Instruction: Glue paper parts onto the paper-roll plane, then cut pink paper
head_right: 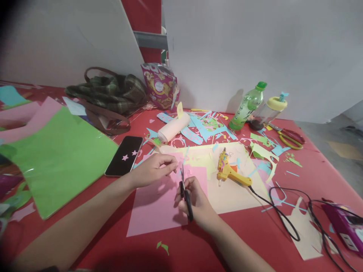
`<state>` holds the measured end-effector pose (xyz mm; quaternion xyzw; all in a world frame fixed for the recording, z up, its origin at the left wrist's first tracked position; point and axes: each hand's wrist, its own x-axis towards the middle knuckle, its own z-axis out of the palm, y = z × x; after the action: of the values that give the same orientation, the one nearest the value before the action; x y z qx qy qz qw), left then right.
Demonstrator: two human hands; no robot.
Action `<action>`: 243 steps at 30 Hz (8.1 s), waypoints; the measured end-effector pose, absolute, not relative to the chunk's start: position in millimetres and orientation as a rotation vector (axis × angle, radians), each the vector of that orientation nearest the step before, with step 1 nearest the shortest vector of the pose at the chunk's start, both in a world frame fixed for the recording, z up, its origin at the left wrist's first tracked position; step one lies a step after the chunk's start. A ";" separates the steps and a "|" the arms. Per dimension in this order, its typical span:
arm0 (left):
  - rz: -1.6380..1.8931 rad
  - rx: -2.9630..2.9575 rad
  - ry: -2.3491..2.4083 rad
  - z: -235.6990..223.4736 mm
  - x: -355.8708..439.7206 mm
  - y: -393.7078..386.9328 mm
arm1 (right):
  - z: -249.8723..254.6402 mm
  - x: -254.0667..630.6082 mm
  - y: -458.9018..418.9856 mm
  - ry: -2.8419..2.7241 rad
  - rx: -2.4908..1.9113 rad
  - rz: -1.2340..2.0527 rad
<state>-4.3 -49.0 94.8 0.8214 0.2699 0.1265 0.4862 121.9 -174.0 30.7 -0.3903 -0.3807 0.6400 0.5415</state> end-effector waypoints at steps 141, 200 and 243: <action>0.389 1.548 0.694 75.8 9.4 -74.5 | 28.1 119.6 -176.1 -0.898 -0.924 1.402; 0.512 1.520 0.788 58.4 16.8 -86.4 | 33.4 116.5 -172.5 -0.899 -1.182 1.328; 0.463 1.870 0.836 38.5 -13.9 -114.0 | 35.3 111.4 -170.7 -0.793 -1.308 1.078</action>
<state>-13.9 -114.0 38.5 0.7725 0.3453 0.1912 0.4974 111.4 -170.7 35.3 -0.5625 -0.3412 0.4637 0.5934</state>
